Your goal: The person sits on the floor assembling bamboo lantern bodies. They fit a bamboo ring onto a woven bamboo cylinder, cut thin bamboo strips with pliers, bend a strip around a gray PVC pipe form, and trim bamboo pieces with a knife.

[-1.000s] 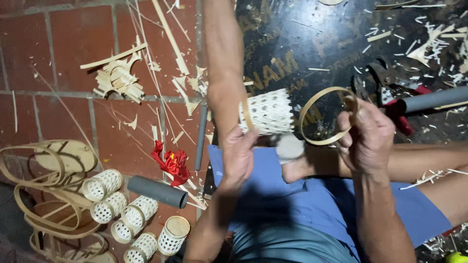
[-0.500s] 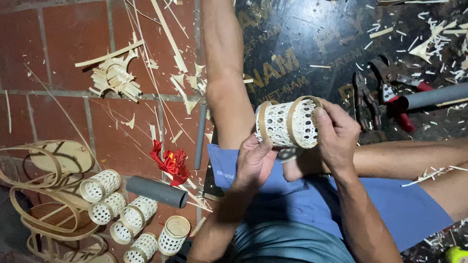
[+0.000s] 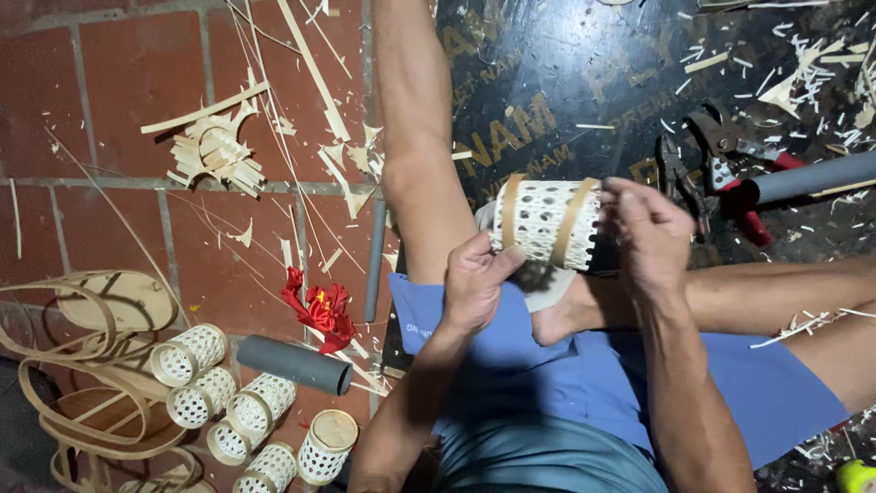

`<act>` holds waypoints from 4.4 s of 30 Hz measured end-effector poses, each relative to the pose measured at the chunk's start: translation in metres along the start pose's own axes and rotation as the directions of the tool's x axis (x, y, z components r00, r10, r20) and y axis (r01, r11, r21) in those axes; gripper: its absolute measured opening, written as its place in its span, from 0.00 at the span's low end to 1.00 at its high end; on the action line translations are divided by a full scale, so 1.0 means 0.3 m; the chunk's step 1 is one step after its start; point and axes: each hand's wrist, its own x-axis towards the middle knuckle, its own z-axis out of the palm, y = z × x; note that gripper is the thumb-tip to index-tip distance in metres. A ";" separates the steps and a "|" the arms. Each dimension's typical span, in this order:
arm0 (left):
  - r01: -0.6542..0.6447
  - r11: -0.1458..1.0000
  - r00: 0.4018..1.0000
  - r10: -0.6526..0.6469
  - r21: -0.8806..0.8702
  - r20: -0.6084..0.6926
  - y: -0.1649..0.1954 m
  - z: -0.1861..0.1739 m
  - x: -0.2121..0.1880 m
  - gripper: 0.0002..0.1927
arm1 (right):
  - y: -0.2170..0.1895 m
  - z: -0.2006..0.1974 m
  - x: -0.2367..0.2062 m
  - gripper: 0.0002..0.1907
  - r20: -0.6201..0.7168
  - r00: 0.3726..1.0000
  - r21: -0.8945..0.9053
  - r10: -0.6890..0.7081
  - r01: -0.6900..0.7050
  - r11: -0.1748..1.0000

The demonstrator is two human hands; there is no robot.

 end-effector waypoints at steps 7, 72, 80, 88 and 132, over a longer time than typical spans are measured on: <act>-0.185 0.635 0.981 0.165 0.750 0.102 0.019 0.058 0.084 0.14 | 0.001 -0.109 -0.022 0.13 -0.088 0.991 -0.203 -0.101 0.081 0.976; 0.156 0.458 0.946 -0.324 0.875 0.000 -0.007 0.007 0.407 0.28 | -0.008 -0.068 0.166 0.16 0.203 0.975 -0.615 -0.095 0.202 0.762; -0.124 0.133 0.966 -0.209 0.983 0.150 -0.055 0.023 0.491 0.34 | -0.049 0.020 0.177 0.26 0.370 0.918 -0.911 -0.139 0.388 0.142; -0.130 -0.196 0.978 -0.185 0.972 0.093 -0.134 0.103 0.538 0.10 | -0.004 0.018 0.233 0.09 0.366 0.929 -0.928 -0.048 0.361 -0.094; -0.553 0.247 0.799 -0.110 0.795 0.591 0.260 0.143 0.089 0.62 | -0.147 -0.071 -0.144 0.58 0.675 0.724 -0.494 -0.139 0.585 0.643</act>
